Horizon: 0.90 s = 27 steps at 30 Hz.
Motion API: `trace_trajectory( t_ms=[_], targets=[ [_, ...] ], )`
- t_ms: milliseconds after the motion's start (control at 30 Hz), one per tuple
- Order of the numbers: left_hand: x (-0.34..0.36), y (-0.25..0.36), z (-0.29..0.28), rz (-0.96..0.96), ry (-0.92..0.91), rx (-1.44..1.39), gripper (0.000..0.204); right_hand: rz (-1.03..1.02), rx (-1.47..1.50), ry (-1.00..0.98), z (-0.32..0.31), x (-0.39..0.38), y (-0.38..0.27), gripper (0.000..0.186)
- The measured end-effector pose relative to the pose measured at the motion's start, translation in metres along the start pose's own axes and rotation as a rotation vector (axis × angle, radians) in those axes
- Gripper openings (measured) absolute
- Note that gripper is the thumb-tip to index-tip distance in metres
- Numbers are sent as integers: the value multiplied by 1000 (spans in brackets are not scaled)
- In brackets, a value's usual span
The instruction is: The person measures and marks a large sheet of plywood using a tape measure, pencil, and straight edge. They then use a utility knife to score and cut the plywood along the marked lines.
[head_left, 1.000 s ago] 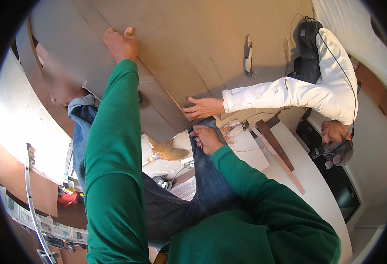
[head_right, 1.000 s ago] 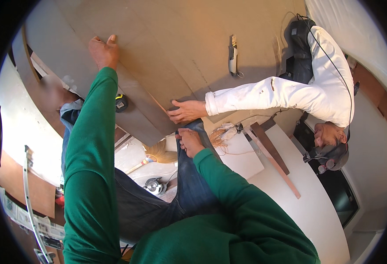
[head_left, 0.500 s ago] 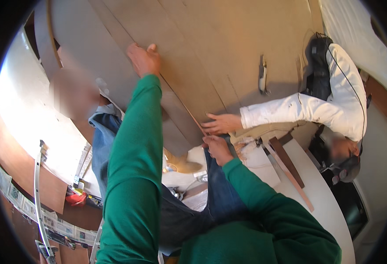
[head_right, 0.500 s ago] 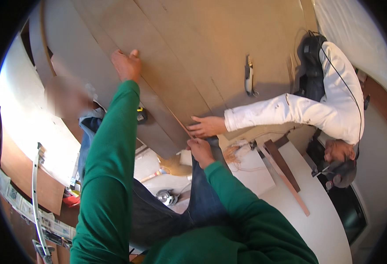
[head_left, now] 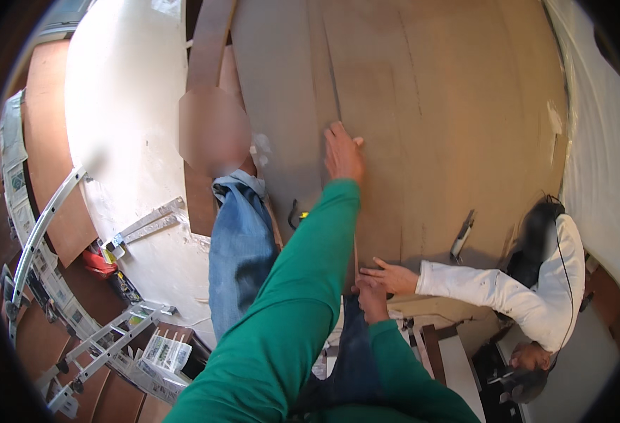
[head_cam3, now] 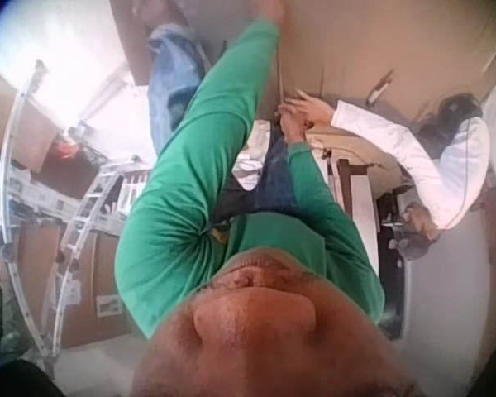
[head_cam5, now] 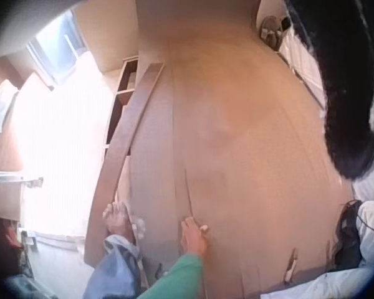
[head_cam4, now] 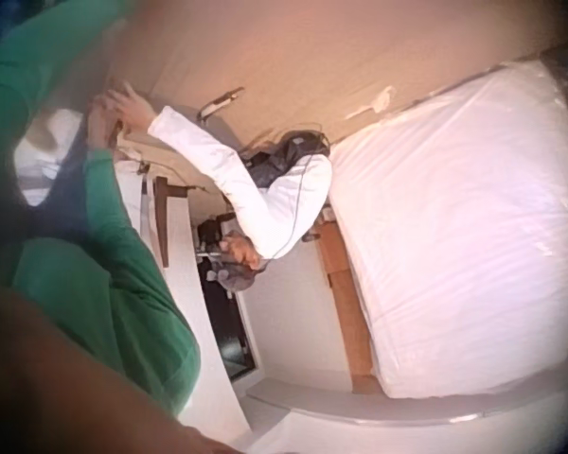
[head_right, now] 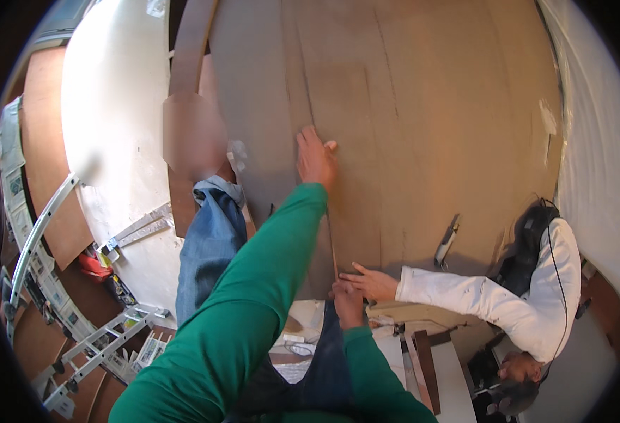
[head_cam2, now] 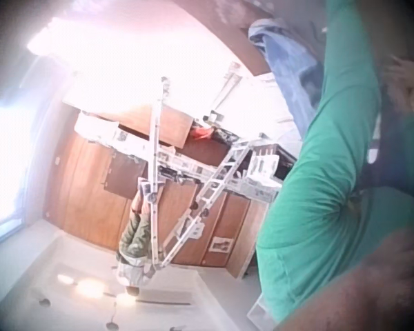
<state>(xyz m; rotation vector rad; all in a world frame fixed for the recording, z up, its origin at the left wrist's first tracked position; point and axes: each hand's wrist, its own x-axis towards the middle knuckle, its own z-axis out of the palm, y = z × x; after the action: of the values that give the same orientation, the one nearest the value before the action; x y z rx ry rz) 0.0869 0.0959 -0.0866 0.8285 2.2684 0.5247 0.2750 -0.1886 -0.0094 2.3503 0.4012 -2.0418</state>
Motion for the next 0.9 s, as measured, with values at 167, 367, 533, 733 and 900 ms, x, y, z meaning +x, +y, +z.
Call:
trace_trajectory(
  t_ms=[167, 367, 533, 733, 900],
  targets=[
    [7, -7, 12, 24, -10, 48, 55, 81, 125, -31, -2, -3, 2, 27],
    [22, -30, 25, 178, 20, 45, 55, 230, 337, 12, 4, -12, 15, 26],
    [33, -48, 35, 379, 149, 96, 52, 282, 460, 126, 9, -11, 35, 23],
    [40, -49, 28, 296, 30, 208, 59, 316, 459, 177, 11, -12, 41, 20],
    [39, -48, 28, 308, 3, 221, 61, 208, 445, 259, 17, -7, 52, 20]
  ],
)
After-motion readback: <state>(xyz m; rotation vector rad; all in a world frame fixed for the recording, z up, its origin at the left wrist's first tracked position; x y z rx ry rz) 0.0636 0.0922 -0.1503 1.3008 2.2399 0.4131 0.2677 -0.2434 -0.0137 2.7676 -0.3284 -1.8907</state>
